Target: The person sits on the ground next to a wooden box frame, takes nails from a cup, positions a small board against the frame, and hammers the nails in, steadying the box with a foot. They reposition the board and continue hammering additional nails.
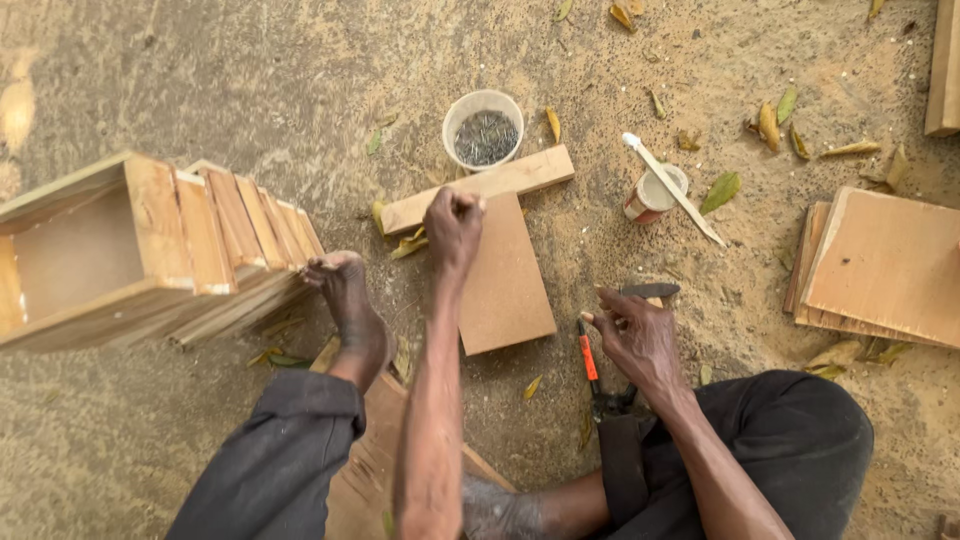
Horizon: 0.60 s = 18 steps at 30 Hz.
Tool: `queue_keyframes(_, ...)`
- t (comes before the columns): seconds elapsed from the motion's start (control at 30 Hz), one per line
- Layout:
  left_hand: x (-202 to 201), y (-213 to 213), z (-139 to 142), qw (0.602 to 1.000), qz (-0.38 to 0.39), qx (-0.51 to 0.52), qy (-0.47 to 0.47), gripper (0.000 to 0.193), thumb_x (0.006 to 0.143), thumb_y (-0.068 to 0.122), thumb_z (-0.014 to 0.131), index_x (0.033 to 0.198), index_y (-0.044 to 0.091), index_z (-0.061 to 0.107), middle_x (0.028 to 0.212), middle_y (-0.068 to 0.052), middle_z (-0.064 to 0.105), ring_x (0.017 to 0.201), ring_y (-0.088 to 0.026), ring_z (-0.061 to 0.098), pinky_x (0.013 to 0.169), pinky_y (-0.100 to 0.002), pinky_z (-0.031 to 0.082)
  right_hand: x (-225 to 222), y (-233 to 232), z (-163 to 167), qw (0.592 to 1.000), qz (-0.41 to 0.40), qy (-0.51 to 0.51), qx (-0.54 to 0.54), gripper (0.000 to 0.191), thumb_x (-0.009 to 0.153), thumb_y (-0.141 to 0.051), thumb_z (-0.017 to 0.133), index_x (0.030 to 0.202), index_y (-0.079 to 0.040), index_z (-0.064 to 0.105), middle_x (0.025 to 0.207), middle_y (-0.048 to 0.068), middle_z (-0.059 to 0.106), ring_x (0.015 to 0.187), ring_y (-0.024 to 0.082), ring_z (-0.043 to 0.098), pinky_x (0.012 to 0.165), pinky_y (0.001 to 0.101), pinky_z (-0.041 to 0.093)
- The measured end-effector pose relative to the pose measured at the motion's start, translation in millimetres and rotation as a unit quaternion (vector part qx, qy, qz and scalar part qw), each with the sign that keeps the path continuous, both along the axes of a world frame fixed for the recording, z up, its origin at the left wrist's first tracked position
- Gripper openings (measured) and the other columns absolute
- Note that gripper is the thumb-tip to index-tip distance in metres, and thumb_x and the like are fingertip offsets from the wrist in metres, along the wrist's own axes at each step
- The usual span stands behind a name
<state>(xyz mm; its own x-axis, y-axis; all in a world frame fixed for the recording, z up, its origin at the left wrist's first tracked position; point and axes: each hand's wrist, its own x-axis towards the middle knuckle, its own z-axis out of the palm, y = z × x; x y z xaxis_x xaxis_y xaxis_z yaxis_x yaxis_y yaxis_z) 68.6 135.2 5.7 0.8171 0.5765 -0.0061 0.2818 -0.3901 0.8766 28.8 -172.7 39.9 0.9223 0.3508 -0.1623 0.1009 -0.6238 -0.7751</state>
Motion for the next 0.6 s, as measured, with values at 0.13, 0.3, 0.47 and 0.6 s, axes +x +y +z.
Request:
queue_keyframes(0.13,-67,-56,10,0.993,0.081,-0.083,0.025,0.014,0.088,0.006,0.073,0.102,0.008,0.074,0.078,-0.005,0.071,0.062,-0.014,0.058,0.052,-0.028,0.052,-7,-3,0,0.999,0.014,-0.038,0.023,0.041,0.086,-0.023,0.080,0.122,-0.005,0.074,0.097,0.019,0.077,0.078,0.025,0.076,0.068,0.0382,0.062)
queue_keyframes(0.3,-113,-102,-2,0.997,0.059,-0.051,-0.013,0.014,0.088,0.005,0.075,0.101,0.009,0.079,0.092,-0.004,0.079,0.076,-0.013,0.071,0.066,-0.028,0.060,-21,-10,-13,0.999,0.031,-0.029,0.019,0.038,0.088,-0.019,0.077,0.122,-0.003,0.073,0.100,0.020,0.077,0.077,0.026,0.076,0.069,0.0390,0.062)
queue_keyframes(0.47,-136,-116,-23,0.997,0.054,0.015,-0.051,0.008,0.090,0.006,0.075,0.098,0.006,0.077,0.088,-0.006,0.078,0.073,-0.014,0.073,0.063,-0.028,0.058,-44,-2,-32,0.995,0.030,-0.061,0.070,0.030,0.094,-0.007,0.066,0.123,-0.005,0.074,0.107,0.017,0.078,0.087,0.023,0.078,0.074,0.0366,0.063)
queue_keyframes(0.6,-147,-125,-28,0.994,0.056,0.064,-0.073,0.008,0.090,0.007,0.076,0.099,0.009,0.076,0.094,-0.007,0.075,0.076,-0.015,0.072,0.060,-0.024,0.061,-60,16,-37,0.999,0.027,0.022,0.034,0.036,0.090,-0.003,0.066,0.125,-0.011,0.074,0.110,0.012,0.078,0.086,0.019,0.076,0.078,0.0349,0.062)
